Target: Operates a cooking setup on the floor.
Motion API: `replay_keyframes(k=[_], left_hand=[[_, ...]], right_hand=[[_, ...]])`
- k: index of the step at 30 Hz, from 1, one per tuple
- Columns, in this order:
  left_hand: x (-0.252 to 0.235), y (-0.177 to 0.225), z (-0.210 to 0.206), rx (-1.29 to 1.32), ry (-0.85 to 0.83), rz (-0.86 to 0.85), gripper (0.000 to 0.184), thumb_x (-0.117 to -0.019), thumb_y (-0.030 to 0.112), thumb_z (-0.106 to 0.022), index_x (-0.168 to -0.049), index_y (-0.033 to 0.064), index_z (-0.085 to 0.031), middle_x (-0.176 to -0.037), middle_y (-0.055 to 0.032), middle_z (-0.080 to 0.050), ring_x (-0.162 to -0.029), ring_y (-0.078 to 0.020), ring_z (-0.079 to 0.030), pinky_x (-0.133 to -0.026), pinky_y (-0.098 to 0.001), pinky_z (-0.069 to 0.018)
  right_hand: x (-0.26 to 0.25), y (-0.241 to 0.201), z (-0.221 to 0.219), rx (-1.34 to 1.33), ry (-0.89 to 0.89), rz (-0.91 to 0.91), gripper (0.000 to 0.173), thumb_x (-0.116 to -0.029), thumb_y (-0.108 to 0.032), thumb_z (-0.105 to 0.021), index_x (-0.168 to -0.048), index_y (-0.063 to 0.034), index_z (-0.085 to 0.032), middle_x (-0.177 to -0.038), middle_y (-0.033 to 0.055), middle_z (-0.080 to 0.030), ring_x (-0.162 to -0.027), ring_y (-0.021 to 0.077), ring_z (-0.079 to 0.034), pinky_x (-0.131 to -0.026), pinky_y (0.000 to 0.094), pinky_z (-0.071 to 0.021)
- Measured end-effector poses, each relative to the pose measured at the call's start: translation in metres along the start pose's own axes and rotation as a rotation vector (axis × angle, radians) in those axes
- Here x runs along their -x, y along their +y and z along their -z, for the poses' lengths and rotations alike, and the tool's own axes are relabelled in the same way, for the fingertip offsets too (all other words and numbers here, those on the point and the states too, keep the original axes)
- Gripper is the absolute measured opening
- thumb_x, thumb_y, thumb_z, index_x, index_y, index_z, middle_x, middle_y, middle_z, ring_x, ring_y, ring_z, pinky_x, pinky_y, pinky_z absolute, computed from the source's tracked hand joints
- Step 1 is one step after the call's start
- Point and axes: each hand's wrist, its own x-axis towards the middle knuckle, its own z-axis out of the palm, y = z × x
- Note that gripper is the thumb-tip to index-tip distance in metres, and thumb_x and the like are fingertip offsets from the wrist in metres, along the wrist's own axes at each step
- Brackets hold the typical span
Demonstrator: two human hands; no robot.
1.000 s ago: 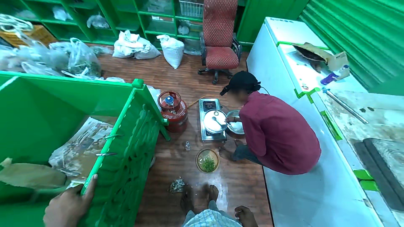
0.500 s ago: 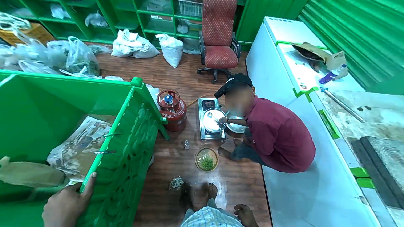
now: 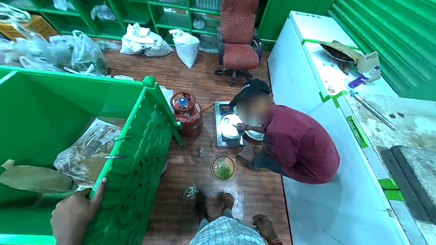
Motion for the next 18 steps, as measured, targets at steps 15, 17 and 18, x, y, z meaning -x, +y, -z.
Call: replay_keyframes(k=[15,17,18], left_hand=[[0.011,0.008,0.005,-0.008,-0.033,0.003,0.091,-0.0983,0.076,-0.031,-0.093,-0.0036,-0.073,-0.097,-0.0373,-0.068,-0.100,-0.0611,-0.064,-0.080,-0.0774,-0.0463],[0.008,0.008,0.004,-0.001,-0.012,-0.016,0.093,-0.0968,0.079,-0.029,-0.091,-0.0029,-0.073,-0.095,-0.0367,-0.068,-0.099,-0.0606,-0.064,-0.079,-0.0772,-0.0469],[0.005,0.004,0.001,-0.001,-0.001,-0.029,0.095,-0.0955,0.080,-0.027,-0.090,-0.0024,-0.073,-0.094,-0.0366,-0.068,-0.098,-0.0607,-0.065,-0.078,-0.0770,-0.0472]], right_hand=[[0.010,-0.183,0.073,-0.611,0.053,0.185,0.041,-0.1088,-0.021,-0.050,-0.147,-0.0070,-0.050,-0.138,0.0183,-0.061,-0.113,0.0328,-0.068,-0.088,0.0511,-0.0602],[0.016,-0.232,0.080,-0.568,-0.132,0.386,0.034,-0.1089,-0.019,-0.051,-0.141,-0.0098,-0.059,-0.131,0.0138,-0.069,-0.103,0.0312,-0.074,-0.081,0.0481,-0.0643],[0.025,-0.249,0.079,-0.473,-0.148,0.469,0.032,-0.1083,-0.018,-0.053,-0.138,-0.0107,-0.061,-0.126,0.0116,-0.071,-0.098,0.0281,-0.075,-0.079,0.0448,-0.0649]])
